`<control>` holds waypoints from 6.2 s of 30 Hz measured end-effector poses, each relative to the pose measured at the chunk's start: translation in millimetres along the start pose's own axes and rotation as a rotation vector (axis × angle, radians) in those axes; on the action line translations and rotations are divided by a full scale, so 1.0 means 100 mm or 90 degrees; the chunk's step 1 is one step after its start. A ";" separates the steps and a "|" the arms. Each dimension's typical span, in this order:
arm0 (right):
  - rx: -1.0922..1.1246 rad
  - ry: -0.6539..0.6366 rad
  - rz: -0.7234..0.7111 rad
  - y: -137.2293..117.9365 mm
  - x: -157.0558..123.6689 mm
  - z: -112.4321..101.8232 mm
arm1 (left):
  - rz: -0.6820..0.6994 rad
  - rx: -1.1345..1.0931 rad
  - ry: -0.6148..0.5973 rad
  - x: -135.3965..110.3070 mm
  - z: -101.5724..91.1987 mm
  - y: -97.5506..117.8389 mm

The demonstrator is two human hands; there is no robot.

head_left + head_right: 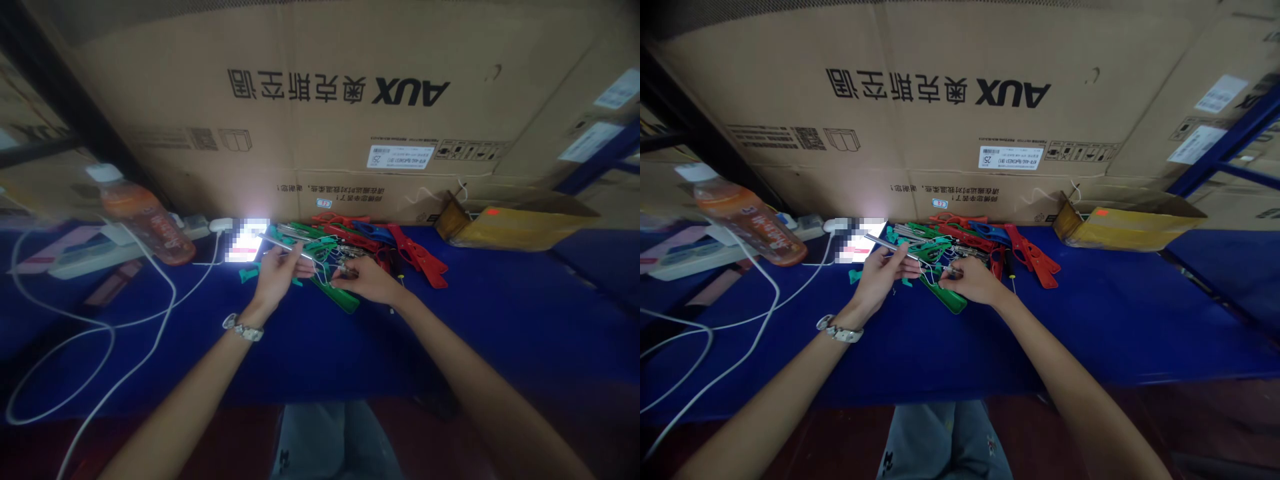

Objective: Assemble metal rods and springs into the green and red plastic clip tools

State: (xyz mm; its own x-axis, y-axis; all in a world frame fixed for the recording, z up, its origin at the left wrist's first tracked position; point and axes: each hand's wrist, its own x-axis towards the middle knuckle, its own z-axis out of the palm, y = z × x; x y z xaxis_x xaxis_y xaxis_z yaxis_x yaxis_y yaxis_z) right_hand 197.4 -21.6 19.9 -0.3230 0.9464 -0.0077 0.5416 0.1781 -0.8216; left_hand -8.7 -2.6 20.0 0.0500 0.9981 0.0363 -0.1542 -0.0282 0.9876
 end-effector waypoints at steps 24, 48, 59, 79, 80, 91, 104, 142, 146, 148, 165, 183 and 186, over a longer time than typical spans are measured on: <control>-0.054 0.014 -0.015 0.00 0.07 0.06 | -0.027 0.014 0.019 0.08 -0.02 -0.02; -0.086 0.037 -0.089 -0.24 -0.12 0.22 | 0.266 -0.030 0.021 0.10 -0.28 0.21; -0.431 0.103 0.060 -0.26 -0.21 0.15 | 0.265 -0.086 0.040 0.08 -0.36 0.24; -0.632 0.052 -0.239 -0.37 0.60 0.21 | 0.186 -0.148 0.040 0.03 -0.29 0.29; -0.645 0.029 -0.248 -0.38 0.66 0.22 | 0.183 -0.153 0.043 0.03 -0.30 0.29; -0.283 0.089 -0.204 -0.38 0.92 -0.18 | 0.173 -0.153 0.047 0.02 -0.31 0.33; -0.437 -0.225 -0.107 -0.53 -0.03 -0.18 | 0.106 -0.181 -0.091 -0.06 -0.16 0.45; -0.549 0.064 0.017 -0.31 -0.64 0.25 | 0.003 -0.207 -0.057 0.03 0.16 0.45; -0.539 0.069 -0.042 -0.19 -0.62 0.16 | -0.034 -0.199 -0.028 0.02 0.13 0.37; -0.514 0.076 -0.047 -0.15 -0.59 0.14 | -0.046 -0.200 -0.013 0.02 0.11 0.34; -0.421 0.213 -0.088 0.09 -0.45 0.22 | 0.056 -0.224 0.010 0.09 0.22 0.18; -0.597 -0.044 -0.339 -0.50 -0.60 0.90 | 0.049 -0.246 0.046 0.15 0.09 0.13; -0.625 -0.033 -0.324 -0.47 -0.38 0.84 | 0.060 -0.256 0.066 0.17 0.08 0.13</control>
State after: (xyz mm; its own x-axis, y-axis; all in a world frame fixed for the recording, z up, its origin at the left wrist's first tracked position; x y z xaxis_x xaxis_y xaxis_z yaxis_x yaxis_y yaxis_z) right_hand 119.4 -88.8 10.9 -0.7030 0.6930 0.1599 0.7086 0.7018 0.0738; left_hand -2.5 13.2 34.9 -0.0788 0.9929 0.0886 -0.5264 -0.1170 0.8421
